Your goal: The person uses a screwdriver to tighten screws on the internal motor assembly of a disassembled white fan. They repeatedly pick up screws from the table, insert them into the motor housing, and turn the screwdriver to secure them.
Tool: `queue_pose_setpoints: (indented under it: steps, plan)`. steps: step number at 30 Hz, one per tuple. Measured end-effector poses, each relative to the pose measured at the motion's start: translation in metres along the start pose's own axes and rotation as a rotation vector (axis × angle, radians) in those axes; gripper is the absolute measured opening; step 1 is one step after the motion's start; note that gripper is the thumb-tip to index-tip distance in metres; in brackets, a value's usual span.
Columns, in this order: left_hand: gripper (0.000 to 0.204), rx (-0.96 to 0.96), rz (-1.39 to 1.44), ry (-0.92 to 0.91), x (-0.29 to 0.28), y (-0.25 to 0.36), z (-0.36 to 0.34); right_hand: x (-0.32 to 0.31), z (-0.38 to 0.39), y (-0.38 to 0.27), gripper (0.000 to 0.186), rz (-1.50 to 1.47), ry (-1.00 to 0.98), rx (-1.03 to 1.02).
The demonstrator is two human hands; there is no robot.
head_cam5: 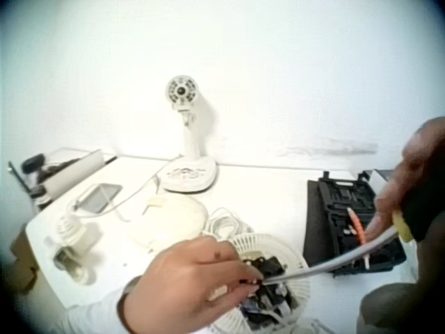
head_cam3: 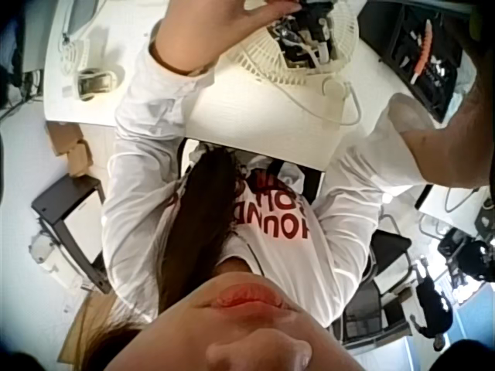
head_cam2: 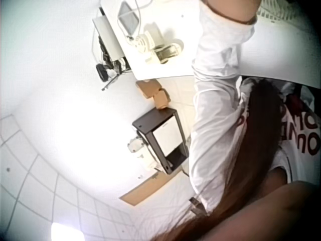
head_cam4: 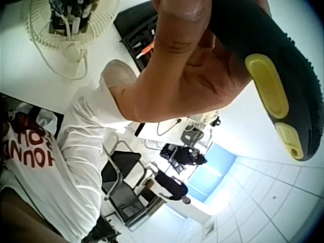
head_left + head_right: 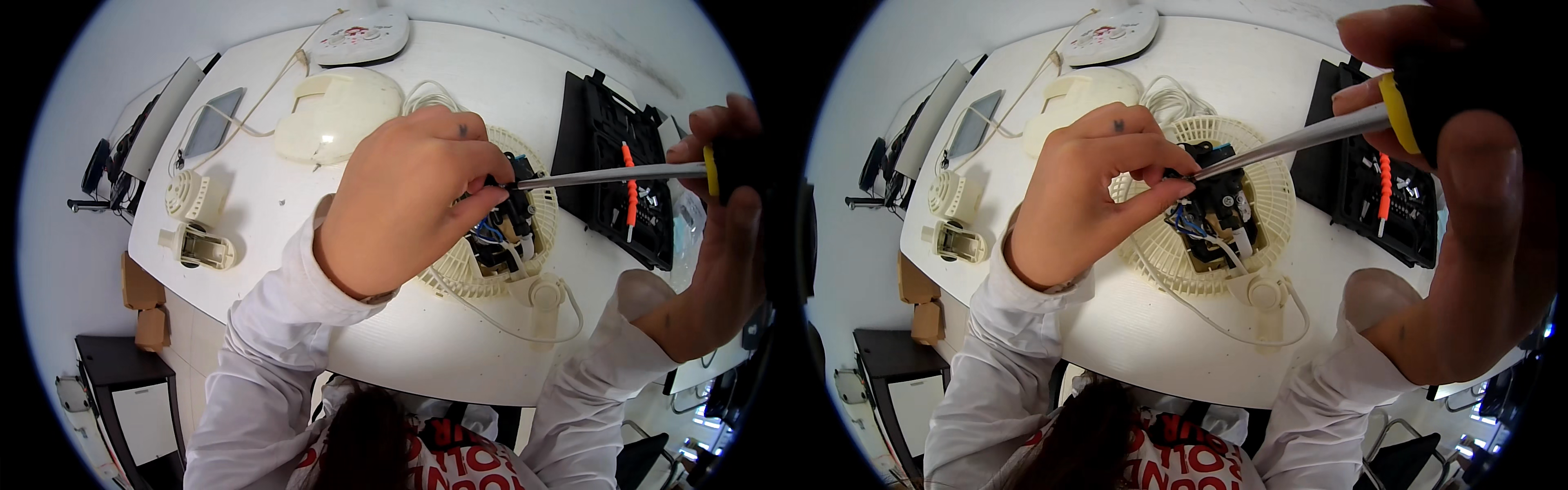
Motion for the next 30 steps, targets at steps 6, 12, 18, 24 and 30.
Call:
queue_pose_setpoints:
  steps: [6,12,18,24,30]
  plan:
    - [0.019,0.009,-0.009,0.009,0.0,-0.001,0.001,0.001,-0.001,-0.002,0.049,-0.009,-0.004,-0.007]
    - [0.017,0.018,-0.025,0.019,-0.001,-0.001,0.0,0.004,-0.001,-0.007,0.05,-0.01,-0.002,-0.01]
    - [0.018,0.009,-0.02,0.017,-0.001,-0.004,0.0,0.005,-0.002,-0.006,0.05,-0.018,0.0,-0.013]
    - [0.019,0.008,-0.016,0.012,0.001,-0.004,-0.001,0.002,-0.003,-0.006,0.051,-0.022,0.007,-0.007]
    - [0.019,0.006,0.018,0.008,0.002,-0.004,0.001,0.01,-0.005,-0.007,0.052,-0.054,0.003,0.0]
Point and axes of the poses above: each hand's wrist, its own z-axis away from the middle knuckle, its own x-axis out of the palm, y = z × x, the point moved 4 cm from there along -z, towards the middle knuckle, and after that the axes turned 14 degrees about -y, right-handed, at the moved point
